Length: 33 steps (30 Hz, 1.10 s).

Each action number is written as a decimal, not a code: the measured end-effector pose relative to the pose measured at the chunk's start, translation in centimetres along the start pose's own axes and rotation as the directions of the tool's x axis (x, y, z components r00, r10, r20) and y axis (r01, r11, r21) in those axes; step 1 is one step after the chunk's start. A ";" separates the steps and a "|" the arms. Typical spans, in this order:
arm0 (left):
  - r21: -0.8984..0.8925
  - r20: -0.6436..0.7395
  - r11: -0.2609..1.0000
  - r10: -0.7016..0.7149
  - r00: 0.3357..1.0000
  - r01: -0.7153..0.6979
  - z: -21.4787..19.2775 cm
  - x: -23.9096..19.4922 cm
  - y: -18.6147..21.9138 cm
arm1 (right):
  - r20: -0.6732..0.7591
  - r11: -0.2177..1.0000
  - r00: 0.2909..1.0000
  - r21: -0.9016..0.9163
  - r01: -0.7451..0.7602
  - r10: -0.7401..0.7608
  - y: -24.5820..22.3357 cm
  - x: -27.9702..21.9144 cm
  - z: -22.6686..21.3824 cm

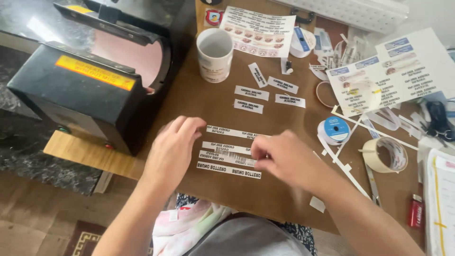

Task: Cutting printed labels from a sheet and organizing them on a workspace

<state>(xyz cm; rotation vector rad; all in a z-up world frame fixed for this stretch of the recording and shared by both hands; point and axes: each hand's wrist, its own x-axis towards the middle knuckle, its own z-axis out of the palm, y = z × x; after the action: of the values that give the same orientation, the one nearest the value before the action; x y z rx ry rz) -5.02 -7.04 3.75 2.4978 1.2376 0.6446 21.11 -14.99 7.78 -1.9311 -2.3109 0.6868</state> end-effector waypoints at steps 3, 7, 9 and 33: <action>0.034 -0.163 0.998 0.062 0.985 -0.057 0.2 -2.5 0.0 | 0.110 0.996 0.994 0.094 -0.002 -0.008 -1.6 -0.7 1.6; 0.127 -0.296 0.983 0.165 0.941 -0.132 -0.6 -5.8 0.8 | 0.121 0.991 0.992 0.133 0.025 -0.041 -1.9 0.0 5.9; 0.123 -0.273 0.977 0.202 0.941 -0.175 -0.6 -7.4 1.1 | 0.120 0.993 0.992 0.113 0.018 -0.032 -1.9 0.2 7.2; 0.321 -0.218 0.909 0.343 0.914 -0.265 8.3 -13.2 -7.7 | -0.672 0.856 0.656 -0.063 -0.513 0.344 15.6 -24.8 4.5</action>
<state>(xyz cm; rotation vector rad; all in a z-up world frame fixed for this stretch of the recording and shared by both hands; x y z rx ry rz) -13.13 -13.53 -10.21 2.9644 1.0940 0.9740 39.51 -37.91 3.93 -2.3591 -1.5661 -0.2849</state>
